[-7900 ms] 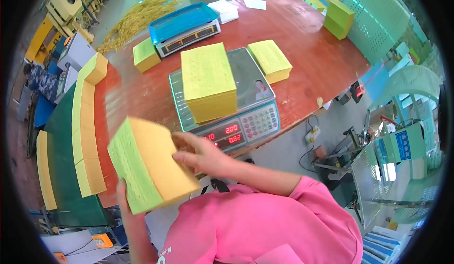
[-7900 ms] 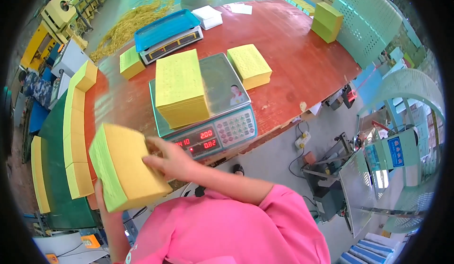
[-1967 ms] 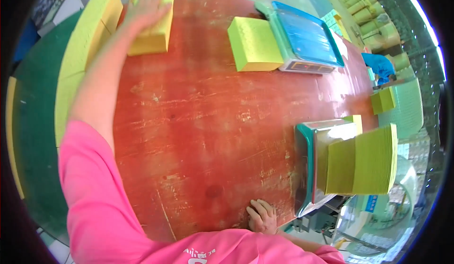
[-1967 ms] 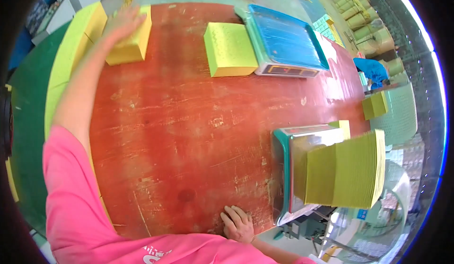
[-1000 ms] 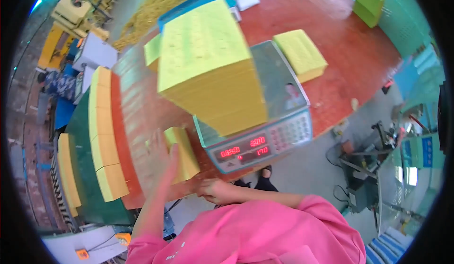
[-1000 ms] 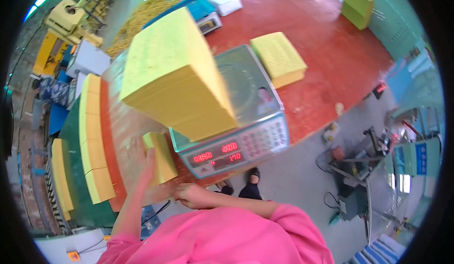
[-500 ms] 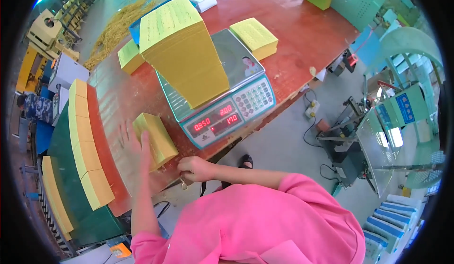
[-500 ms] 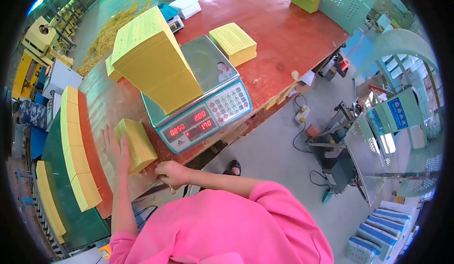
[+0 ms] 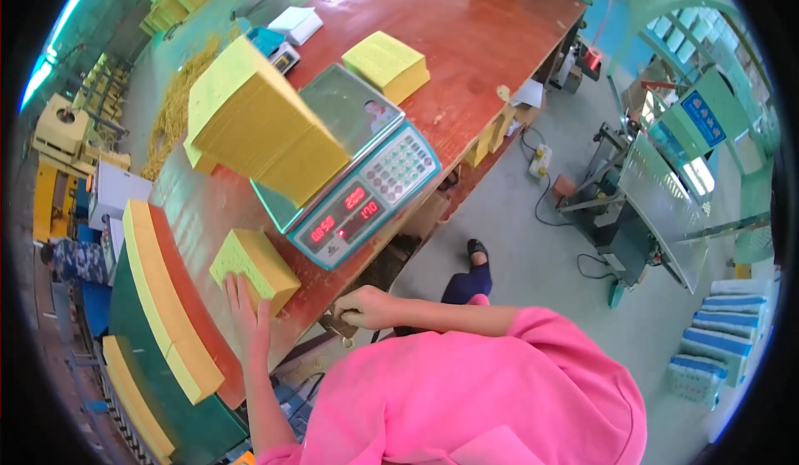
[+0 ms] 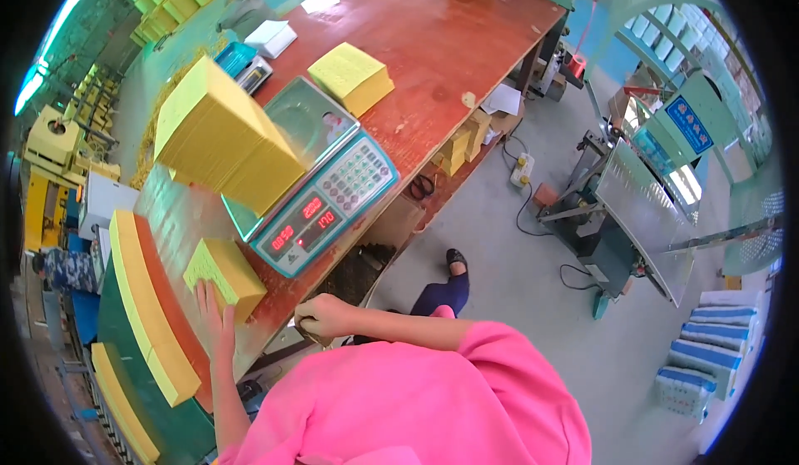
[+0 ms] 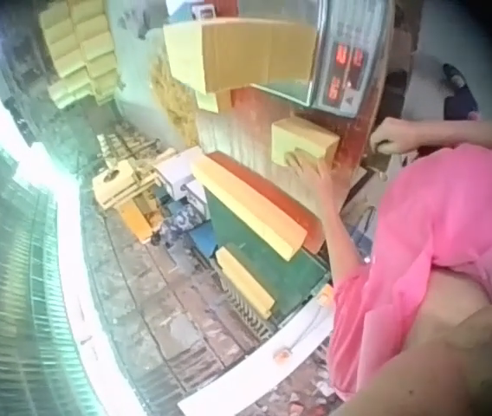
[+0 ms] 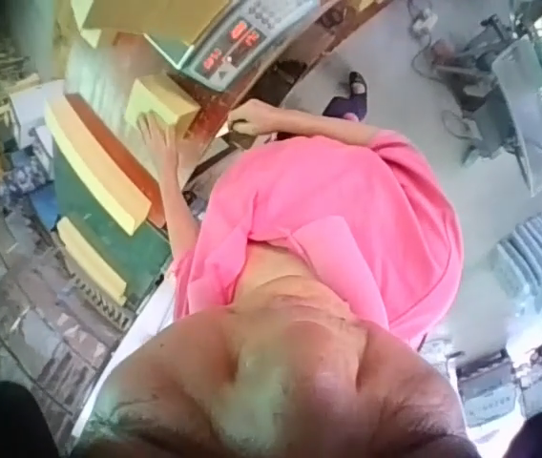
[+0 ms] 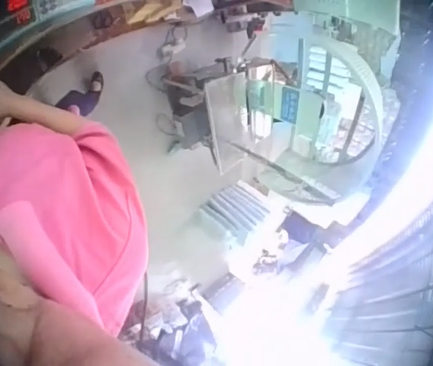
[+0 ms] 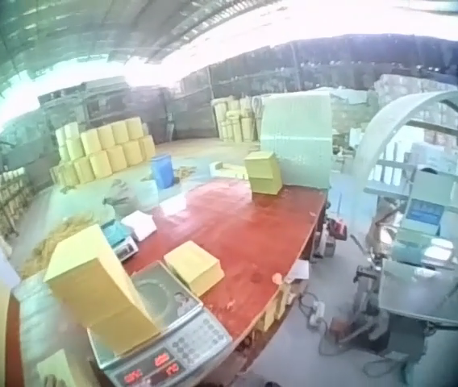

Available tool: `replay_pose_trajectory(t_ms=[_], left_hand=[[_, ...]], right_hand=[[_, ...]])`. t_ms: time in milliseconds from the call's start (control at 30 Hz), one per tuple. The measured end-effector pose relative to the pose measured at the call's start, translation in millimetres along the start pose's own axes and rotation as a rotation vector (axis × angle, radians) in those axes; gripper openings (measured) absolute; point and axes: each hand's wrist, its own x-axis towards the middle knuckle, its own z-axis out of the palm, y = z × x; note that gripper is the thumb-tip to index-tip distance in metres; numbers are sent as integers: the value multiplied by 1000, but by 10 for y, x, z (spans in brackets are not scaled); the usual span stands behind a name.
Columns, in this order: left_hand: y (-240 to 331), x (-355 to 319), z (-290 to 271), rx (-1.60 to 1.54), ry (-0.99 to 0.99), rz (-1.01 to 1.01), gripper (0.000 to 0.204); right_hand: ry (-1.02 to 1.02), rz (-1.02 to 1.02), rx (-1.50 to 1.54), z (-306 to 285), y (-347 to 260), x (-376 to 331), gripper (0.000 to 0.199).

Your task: Weighing stacks of yellow paper on a digital scale and stacking them on a table in a paper mill workshop.

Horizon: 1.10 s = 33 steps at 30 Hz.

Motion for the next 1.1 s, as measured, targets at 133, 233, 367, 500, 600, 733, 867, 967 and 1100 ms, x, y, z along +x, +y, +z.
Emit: replay_pose_trajectory(t_ms=[133,233,367,500,600,733,867,967,1100], left_hand=[[54,-25,-43,82,-26,5,65],[313,-35,-94,187,34,-84,64],[673,-6,-142,254,-75,-226,64],[951,201,-277,377,-218,-332,64],[981,362,-225,475,-274,-359,62],[784,329,-188,561,-260,-339,63],[719,339,-180,600,-275,-379,64],[815,407,-128,582,-298,-467,61],[752,357,-154,534,-260,-491,58]], right_hand=[[118,-46,83,-519,-24,-214,17],[95,20,59,-1031,104,-425,18],[125,31,52,-1787,325,-608,19],[118,51,111,-2424,307,-695,20],[69,78,156,-2788,411,-793,20],[23,153,190,-3047,500,-928,20],[0,211,218,-3236,523,-1008,20],[-11,235,186,-3316,548,-1007,22],[-57,238,179,-3300,513,-985,21]])
